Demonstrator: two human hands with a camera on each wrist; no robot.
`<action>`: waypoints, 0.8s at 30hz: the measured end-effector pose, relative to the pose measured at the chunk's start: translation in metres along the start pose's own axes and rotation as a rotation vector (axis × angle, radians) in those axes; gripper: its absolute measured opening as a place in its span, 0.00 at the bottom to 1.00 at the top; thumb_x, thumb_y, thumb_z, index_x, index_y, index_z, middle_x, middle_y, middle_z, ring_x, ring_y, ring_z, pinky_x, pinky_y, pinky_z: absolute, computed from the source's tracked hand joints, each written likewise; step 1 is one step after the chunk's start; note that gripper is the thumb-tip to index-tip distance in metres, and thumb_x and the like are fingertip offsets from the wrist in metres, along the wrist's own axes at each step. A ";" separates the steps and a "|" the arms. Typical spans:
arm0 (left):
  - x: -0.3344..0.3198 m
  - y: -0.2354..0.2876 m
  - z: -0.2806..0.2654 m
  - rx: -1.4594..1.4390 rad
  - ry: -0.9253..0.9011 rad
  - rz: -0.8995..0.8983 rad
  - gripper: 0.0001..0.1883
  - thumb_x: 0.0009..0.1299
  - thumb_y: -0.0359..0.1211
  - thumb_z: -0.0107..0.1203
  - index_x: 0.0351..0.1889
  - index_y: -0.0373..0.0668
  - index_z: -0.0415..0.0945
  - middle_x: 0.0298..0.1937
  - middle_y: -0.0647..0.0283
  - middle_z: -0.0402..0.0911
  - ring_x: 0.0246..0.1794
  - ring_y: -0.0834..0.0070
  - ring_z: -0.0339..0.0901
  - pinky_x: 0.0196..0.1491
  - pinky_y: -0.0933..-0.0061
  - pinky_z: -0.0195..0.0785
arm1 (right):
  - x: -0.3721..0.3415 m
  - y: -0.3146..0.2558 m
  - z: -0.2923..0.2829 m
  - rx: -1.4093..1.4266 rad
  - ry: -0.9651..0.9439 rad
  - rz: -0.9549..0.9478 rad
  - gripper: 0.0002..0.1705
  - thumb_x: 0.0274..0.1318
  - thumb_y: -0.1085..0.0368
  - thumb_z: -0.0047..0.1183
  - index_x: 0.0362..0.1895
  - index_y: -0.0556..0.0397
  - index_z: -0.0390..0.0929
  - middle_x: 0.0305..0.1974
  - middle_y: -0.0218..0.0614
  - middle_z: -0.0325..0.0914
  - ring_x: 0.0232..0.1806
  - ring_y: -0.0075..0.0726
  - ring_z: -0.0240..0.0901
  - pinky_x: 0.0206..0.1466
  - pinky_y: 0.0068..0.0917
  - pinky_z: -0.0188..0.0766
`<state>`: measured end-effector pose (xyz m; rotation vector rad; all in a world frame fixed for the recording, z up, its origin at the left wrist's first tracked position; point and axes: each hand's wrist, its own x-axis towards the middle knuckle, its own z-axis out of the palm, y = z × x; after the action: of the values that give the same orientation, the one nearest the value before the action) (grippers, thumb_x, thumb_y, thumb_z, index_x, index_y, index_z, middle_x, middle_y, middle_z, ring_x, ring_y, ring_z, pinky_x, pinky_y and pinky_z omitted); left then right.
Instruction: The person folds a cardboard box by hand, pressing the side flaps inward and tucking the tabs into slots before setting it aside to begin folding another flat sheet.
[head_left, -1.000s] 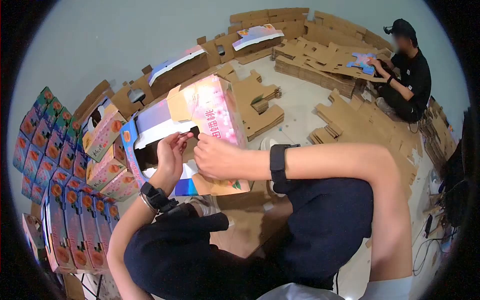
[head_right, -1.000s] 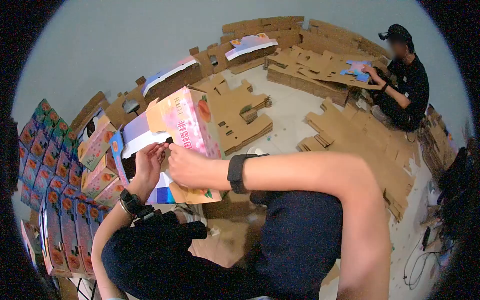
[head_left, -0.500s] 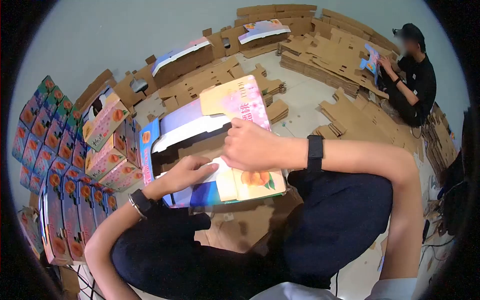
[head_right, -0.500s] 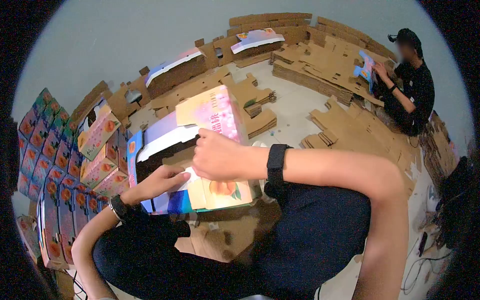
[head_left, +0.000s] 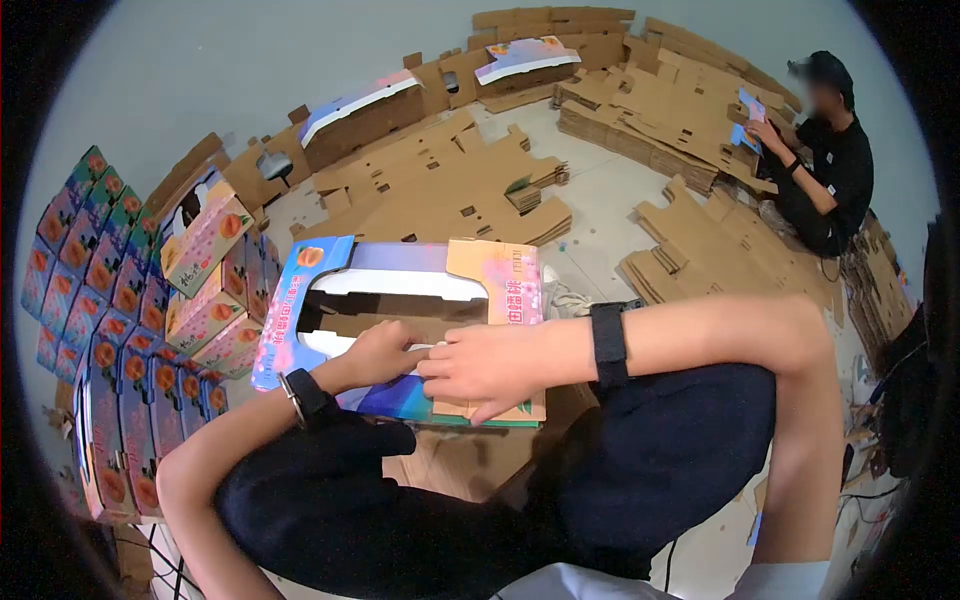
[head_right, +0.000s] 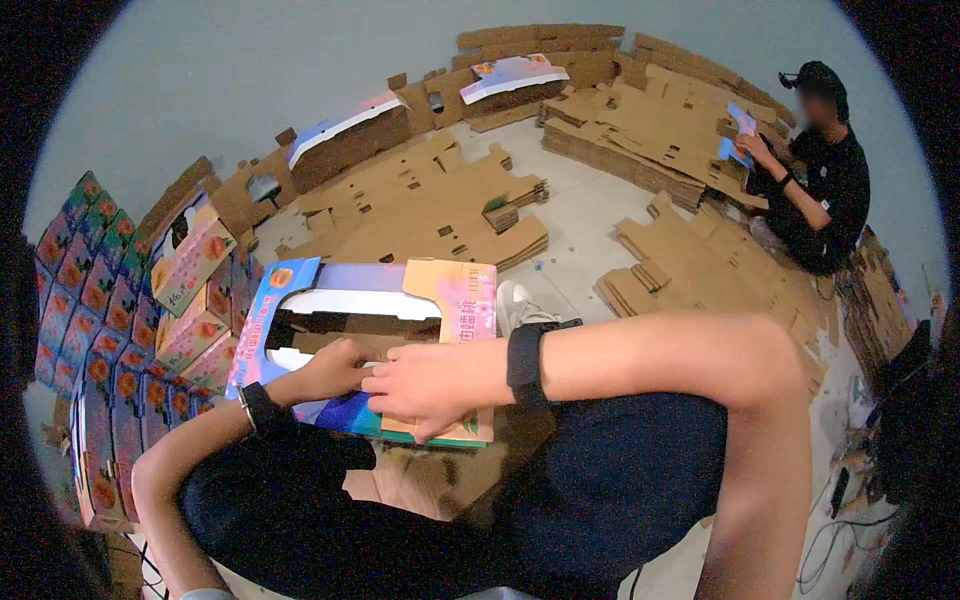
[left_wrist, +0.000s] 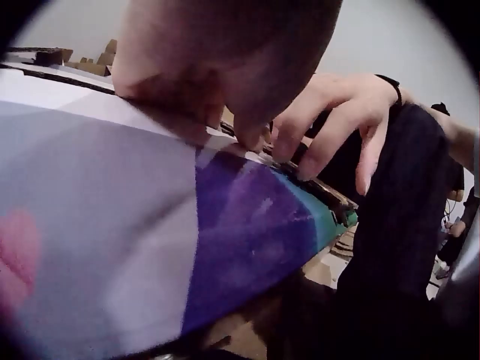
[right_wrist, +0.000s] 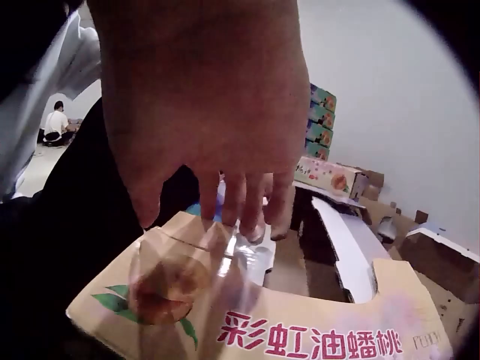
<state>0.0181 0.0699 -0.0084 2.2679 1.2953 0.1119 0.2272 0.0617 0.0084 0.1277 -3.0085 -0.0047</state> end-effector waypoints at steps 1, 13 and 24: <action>0.001 0.004 -0.002 0.009 0.007 0.009 0.16 0.62 0.44 0.55 0.35 0.40 0.80 0.30 0.46 0.79 0.33 0.50 0.77 0.36 0.56 0.69 | 0.001 -0.001 0.001 0.001 0.000 -0.001 0.27 0.46 0.49 0.59 0.44 0.53 0.68 0.42 0.38 0.67 0.49 0.36 0.67 0.48 0.33 0.64; 0.020 -0.010 0.016 -0.017 0.081 0.026 0.21 0.64 0.49 0.54 0.32 0.37 0.80 0.24 0.44 0.76 0.29 0.49 0.76 0.33 0.55 0.67 | 0.015 -0.007 0.009 -0.093 -0.116 0.108 0.23 0.30 0.61 0.63 0.35 0.56 0.74 0.34 0.39 0.73 0.32 0.40 0.76 0.32 0.32 0.71; 0.025 0.015 -0.003 0.034 0.329 -0.209 0.26 0.64 0.53 0.54 0.32 0.35 0.81 0.22 0.43 0.76 0.29 0.48 0.77 0.32 0.56 0.69 | 0.012 -0.001 -0.001 -0.346 -0.194 0.256 0.13 0.33 0.59 0.63 0.24 0.53 0.78 0.29 0.37 0.76 0.32 0.34 0.77 0.31 0.29 0.71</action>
<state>0.0423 0.0852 -0.0035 2.1890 1.7060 0.4043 0.2150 0.0598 0.0105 -0.3079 -3.1310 -0.5364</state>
